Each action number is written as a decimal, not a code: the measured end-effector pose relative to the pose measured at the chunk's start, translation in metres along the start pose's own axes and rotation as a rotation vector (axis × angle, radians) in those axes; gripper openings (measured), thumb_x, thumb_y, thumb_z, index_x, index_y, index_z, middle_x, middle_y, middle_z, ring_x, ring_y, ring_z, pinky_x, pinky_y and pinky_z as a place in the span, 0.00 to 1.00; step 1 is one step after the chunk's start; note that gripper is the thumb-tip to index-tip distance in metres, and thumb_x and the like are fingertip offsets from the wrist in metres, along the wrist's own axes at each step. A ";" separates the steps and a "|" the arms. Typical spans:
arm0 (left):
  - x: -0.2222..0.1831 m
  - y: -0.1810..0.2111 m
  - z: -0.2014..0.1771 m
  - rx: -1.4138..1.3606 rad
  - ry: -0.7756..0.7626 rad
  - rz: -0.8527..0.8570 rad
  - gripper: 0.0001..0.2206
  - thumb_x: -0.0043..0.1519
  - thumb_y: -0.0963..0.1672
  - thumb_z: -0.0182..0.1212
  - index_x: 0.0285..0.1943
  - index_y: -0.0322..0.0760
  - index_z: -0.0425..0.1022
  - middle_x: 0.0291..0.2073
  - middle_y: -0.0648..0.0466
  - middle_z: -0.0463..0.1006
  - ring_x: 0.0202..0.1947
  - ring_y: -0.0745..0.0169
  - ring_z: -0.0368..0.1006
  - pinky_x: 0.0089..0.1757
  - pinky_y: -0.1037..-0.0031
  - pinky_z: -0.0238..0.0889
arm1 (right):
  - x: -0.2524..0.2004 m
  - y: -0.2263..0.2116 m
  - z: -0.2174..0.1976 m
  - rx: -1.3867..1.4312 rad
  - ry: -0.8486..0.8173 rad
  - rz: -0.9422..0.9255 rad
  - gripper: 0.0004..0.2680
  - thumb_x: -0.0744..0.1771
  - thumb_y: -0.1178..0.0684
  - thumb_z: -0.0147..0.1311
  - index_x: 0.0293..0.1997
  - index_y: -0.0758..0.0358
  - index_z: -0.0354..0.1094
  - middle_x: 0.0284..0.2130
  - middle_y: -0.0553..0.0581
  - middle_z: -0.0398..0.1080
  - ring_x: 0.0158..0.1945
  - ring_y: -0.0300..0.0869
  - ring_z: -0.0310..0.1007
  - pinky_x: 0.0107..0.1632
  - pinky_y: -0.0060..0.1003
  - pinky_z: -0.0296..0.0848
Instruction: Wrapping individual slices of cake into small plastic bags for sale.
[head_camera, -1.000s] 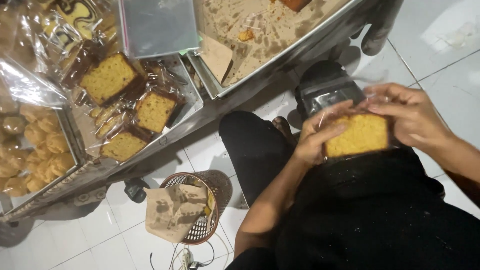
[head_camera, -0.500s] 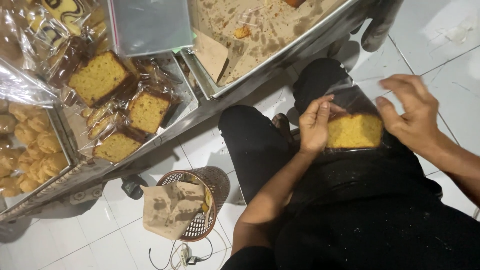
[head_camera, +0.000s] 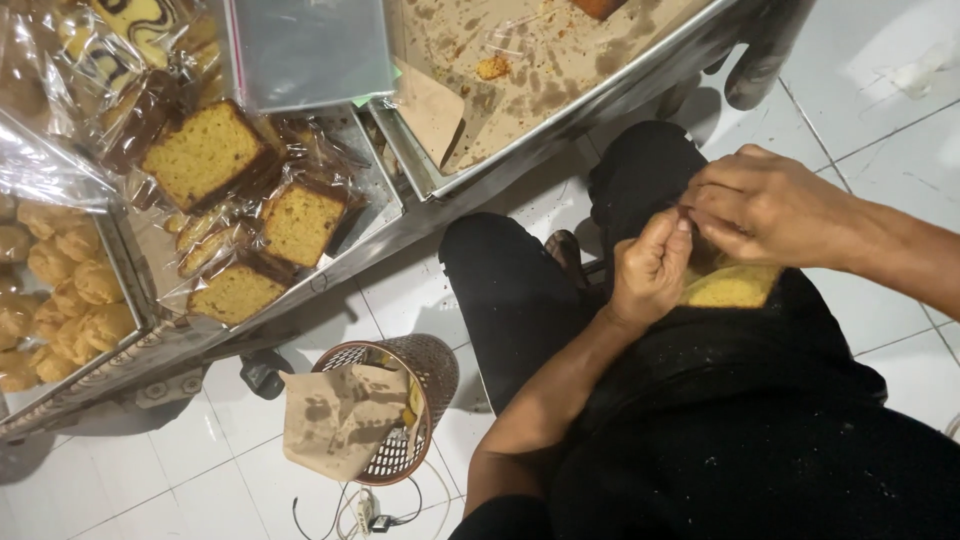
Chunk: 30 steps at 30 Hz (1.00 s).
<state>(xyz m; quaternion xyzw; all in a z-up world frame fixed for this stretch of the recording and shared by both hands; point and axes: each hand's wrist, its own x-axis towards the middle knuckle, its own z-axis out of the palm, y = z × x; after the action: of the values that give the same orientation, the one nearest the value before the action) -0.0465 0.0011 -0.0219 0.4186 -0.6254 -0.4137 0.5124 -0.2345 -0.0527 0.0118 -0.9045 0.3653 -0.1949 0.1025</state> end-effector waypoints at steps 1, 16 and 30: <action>0.000 0.001 0.000 -0.002 -0.013 0.027 0.07 0.70 0.37 0.54 0.54 0.26 0.72 0.23 0.59 0.69 0.19 0.71 0.59 0.25 0.75 0.57 | 0.001 0.000 -0.003 0.011 -0.023 -0.038 0.04 0.61 0.57 0.61 0.35 0.60 0.77 0.40 0.51 0.77 0.41 0.37 0.76 0.53 0.36 0.71; -0.004 0.017 0.004 0.041 -0.013 0.204 0.04 0.64 0.33 0.55 0.41 0.29 0.69 0.22 0.55 0.68 0.17 0.65 0.60 0.24 0.71 0.58 | -0.003 0.014 -0.002 0.143 -0.068 -0.171 0.06 0.60 0.58 0.55 0.25 0.55 0.60 0.22 0.48 0.60 0.24 0.39 0.61 0.38 0.34 0.68; -0.005 0.045 -0.001 0.105 -0.010 0.211 0.03 0.64 0.32 0.55 0.40 0.25 0.68 0.21 0.53 0.68 0.16 0.64 0.60 0.23 0.70 0.59 | -0.031 -0.014 -0.028 -0.049 0.109 -0.167 0.02 0.62 0.59 0.58 0.31 0.58 0.69 0.33 0.52 0.72 0.37 0.40 0.69 0.43 0.37 0.69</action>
<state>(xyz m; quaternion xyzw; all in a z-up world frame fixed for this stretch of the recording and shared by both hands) -0.0495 0.0198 0.0198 0.3748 -0.6894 -0.3262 0.5271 -0.2582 -0.0225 0.0325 -0.9221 0.2982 -0.2426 0.0437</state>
